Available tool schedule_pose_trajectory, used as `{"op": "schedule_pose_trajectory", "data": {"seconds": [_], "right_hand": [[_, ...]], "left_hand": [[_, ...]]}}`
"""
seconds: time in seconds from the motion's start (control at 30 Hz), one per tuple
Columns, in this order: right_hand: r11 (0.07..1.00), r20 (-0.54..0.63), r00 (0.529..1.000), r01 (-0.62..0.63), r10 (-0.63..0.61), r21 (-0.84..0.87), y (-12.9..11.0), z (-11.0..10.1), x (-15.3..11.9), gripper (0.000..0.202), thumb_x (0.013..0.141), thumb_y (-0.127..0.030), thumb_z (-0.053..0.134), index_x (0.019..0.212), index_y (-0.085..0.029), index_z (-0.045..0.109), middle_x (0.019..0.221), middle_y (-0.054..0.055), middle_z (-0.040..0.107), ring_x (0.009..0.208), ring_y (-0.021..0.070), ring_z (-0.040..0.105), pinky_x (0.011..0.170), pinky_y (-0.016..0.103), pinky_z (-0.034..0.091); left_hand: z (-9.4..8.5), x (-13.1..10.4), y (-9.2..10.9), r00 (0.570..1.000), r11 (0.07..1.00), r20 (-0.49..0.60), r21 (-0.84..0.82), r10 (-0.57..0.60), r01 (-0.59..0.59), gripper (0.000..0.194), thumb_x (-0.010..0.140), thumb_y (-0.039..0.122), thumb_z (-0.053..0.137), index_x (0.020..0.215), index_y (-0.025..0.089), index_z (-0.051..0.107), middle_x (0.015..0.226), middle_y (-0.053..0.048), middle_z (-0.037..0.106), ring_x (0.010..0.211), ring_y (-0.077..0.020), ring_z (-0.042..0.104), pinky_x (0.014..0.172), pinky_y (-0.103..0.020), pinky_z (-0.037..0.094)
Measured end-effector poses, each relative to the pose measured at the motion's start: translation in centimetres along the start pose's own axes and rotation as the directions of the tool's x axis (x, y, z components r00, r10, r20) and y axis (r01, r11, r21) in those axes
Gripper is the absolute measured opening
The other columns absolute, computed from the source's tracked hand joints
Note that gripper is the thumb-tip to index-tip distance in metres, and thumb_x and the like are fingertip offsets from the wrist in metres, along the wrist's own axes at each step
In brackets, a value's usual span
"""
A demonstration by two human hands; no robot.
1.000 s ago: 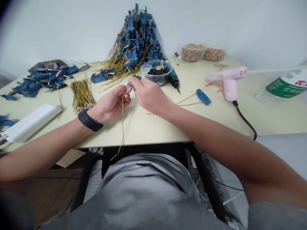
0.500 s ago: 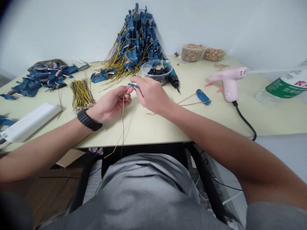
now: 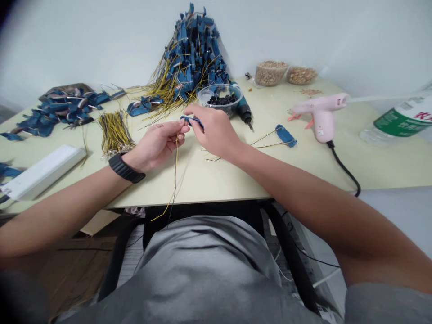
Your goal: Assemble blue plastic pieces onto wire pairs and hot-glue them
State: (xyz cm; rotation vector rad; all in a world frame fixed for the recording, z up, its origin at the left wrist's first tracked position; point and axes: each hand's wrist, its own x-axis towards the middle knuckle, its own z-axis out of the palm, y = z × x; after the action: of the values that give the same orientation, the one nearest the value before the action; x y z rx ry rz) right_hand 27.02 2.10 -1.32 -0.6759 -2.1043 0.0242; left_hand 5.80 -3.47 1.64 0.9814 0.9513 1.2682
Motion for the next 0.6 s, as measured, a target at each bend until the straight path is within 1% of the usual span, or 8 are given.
{"op": "schedule_pose_trajectory", "data": {"seconds": [0.1, 0.17, 0.27, 0.33, 0.43, 0.53, 0.6], "right_hand": [[0.999, 0.005, 1.000, -0.028, 0.028, 0.019, -0.1, -0.1, 0.0, 0.035, 0.122, -0.017, 0.062, 0.145, -0.021, 0.090, 0.131, 0.012, 0.095, 0.117, 0.0321, 0.091, 0.108, 0.045, 0.066], [0.998, 0.010, 0.999, -0.052, 0.052, 0.022, -0.2, -0.1, 0.0, 0.035, 0.123, -0.017, 0.063, 0.145, -0.022, 0.090, 0.134, 0.012, 0.095, 0.119, 0.0324, 0.091, 0.110, 0.046, 0.067], [0.996, 0.012, 0.997, -0.074, 0.074, 0.044, -0.3, 0.0, -0.1, 0.036, 0.123, -0.017, 0.064, 0.148, -0.023, 0.090, 0.136, 0.012, 0.095, 0.119, 0.0327, 0.091, 0.110, 0.046, 0.068], [0.996, 0.011, 0.998, -0.064, 0.064, 0.065, -0.3, 0.1, -0.1, 0.037, 0.123, -0.017, 0.063, 0.149, -0.023, 0.089, 0.138, 0.012, 0.095, 0.120, 0.0321, 0.091, 0.109, 0.046, 0.069], [0.995, -0.020, 1.000, 0.012, -0.010, 0.094, -0.2, 0.1, -0.3, 0.037, 0.125, -0.019, 0.061, 0.149, -0.022, 0.089, 0.135, 0.012, 0.096, 0.117, 0.0308, 0.092, 0.108, 0.046, 0.070], [0.985, -0.076, 0.989, 0.132, -0.124, 0.107, 0.1, 0.3, -0.5, 0.037, 0.128, -0.022, 0.058, 0.148, -0.022, 0.089, 0.135, 0.013, 0.096, 0.120, 0.0313, 0.093, 0.110, 0.048, 0.072], [0.976, -0.104, 0.977, 0.198, -0.188, 0.092, 0.4, 0.4, -0.6, 0.039, 0.129, -0.023, 0.056, 0.149, -0.024, 0.089, 0.138, 0.012, 0.096, 0.120, 0.0313, 0.092, 0.110, 0.050, 0.073]], "left_hand": [[0.0, -0.1, -0.1, 0.999, 0.997, 0.021, 0.069, 0.044, -0.045, 0.028, 0.110, 0.024, 0.106, 0.089, 0.017, 0.087, 0.090, -0.003, 0.085, 0.073, -0.0089, 0.066, 0.071, -0.016, 0.057], [-0.1, 0.0, -0.2, 0.997, 0.993, 0.035, 0.094, 0.071, -0.074, 0.034, 0.112, 0.023, 0.105, 0.084, 0.017, 0.085, 0.087, -0.004, 0.083, 0.071, -0.0090, 0.064, 0.070, -0.017, 0.055], [-0.6, 0.4, -0.6, 0.993, 0.985, 0.052, 0.136, 0.101, -0.108, 0.039, 0.115, 0.020, 0.102, 0.081, 0.018, 0.082, 0.086, -0.004, 0.083, 0.069, -0.0091, 0.064, 0.069, -0.018, 0.055], [-1.1, 0.9, -1.0, 0.988, 0.973, 0.080, 0.179, 0.136, -0.148, 0.042, 0.116, 0.022, 0.103, 0.082, 0.019, 0.079, 0.085, -0.003, 0.083, 0.069, -0.0098, 0.067, 0.069, -0.020, 0.057], [-2.2, 1.8, -1.6, 0.958, 0.926, 0.162, 0.260, 0.237, -0.273, 0.051, 0.114, 0.038, 0.110, 0.082, 0.021, 0.074, 0.082, -0.003, 0.082, 0.069, -0.0117, 0.070, 0.070, -0.023, 0.060], [-3.2, 2.6, -2.1, 0.908, 0.844, 0.236, 0.342, 0.347, -0.412, 0.060, 0.109, 0.056, 0.114, 0.085, 0.023, 0.071, 0.081, -0.003, 0.083, 0.070, -0.0140, 0.072, 0.069, -0.026, 0.061], [-3.7, 3.1, -2.4, 0.875, 0.790, 0.265, 0.382, 0.404, -0.480, 0.058, 0.110, 0.059, 0.113, 0.089, 0.024, 0.072, 0.084, -0.003, 0.084, 0.072, -0.0152, 0.074, 0.069, -0.027, 0.062]]}}
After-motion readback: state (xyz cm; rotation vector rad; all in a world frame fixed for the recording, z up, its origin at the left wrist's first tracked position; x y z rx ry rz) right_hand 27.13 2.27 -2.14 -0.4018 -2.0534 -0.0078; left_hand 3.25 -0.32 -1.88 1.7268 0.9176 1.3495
